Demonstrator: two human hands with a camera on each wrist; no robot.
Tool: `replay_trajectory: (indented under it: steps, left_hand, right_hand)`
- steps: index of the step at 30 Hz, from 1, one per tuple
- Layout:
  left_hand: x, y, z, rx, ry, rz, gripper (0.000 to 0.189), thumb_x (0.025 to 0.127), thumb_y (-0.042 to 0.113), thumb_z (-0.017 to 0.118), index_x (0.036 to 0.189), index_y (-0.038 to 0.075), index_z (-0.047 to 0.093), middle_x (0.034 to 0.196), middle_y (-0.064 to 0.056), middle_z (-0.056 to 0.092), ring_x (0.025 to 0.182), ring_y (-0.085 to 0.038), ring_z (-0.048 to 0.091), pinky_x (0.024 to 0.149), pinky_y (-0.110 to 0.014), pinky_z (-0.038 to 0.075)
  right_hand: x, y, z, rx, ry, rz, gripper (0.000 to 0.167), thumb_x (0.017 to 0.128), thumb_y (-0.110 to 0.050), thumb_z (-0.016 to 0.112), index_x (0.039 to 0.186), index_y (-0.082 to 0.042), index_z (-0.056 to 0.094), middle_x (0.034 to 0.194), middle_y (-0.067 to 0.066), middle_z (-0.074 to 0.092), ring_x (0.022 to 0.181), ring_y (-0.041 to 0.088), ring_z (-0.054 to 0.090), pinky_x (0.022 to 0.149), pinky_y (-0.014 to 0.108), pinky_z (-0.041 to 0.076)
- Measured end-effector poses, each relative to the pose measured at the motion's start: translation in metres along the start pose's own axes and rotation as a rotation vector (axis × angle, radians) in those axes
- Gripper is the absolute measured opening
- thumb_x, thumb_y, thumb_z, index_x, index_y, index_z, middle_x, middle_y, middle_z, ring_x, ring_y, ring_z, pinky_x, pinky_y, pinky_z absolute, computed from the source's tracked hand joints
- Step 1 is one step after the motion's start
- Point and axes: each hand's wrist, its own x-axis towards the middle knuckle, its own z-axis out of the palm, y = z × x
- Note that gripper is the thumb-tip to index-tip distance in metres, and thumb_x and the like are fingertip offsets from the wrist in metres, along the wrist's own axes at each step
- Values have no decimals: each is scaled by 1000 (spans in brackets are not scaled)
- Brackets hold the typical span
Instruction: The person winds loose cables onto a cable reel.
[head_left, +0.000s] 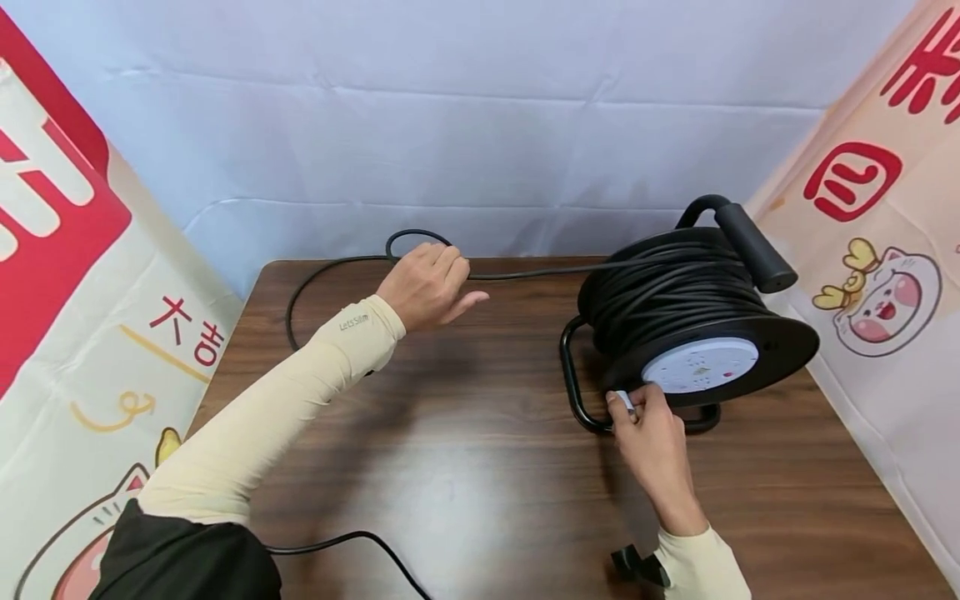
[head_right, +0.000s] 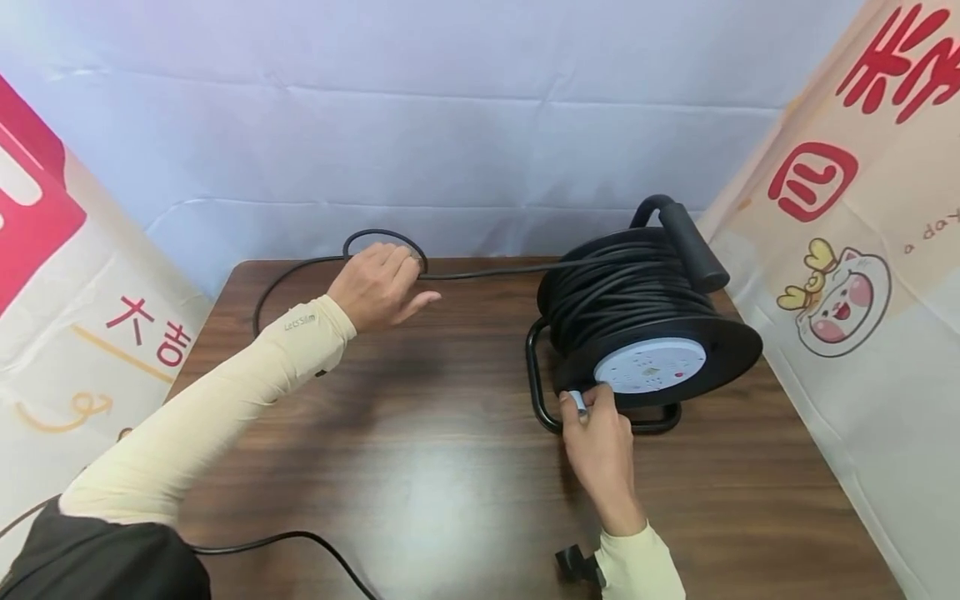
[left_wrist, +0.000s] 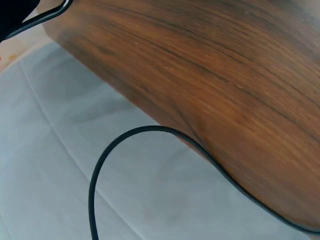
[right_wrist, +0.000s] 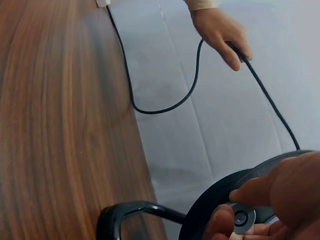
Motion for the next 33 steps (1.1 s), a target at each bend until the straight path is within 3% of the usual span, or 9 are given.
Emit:
replay_trajectory:
  steps: [6, 16, 25, 33]
  left_hand:
    - [-1, 1, 0, 2, -26, 36, 50, 102, 47, 56, 80, 3, 49, 73, -9, 45, 65, -28, 49, 64, -37, 47]
    - [-12, -2, -1, -10, -69, -7, 49, 100, 46, 59, 82, 1, 52, 75, -12, 49, 65, -29, 51, 61, -37, 45]
    - [-25, 2, -5, -21, -71, -29, 52, 107, 46, 44, 80, 2, 51, 75, -10, 49, 64, -28, 50, 61, -37, 47]
    - [-25, 4, -5, -30, -65, -34, 53, 108, 46, 41, 82, 2, 52, 77, -12, 50, 65, -29, 51, 64, -38, 49]
  right_hand:
    - [-1, -6, -1, 16, -15, -6, 28, 103, -32, 58, 102, -4, 53, 67, 0, 65, 58, 15, 58, 57, 34, 42]
    - [-2, -15, -7, 34, -10, -34, 30, 104, -34, 56, 103, -4, 53, 67, 2, 65, 57, 15, 56, 56, 31, 42]
    - [-3, -30, -17, 94, 48, -45, 29, 103, -34, 58, 104, -5, 55, 70, 2, 68, 55, 12, 64, 55, 23, 45]
    - [-3, -34, -24, 106, 75, -64, 32, 102, -36, 61, 107, -5, 54, 74, 6, 71, 55, 11, 66, 56, 17, 45]
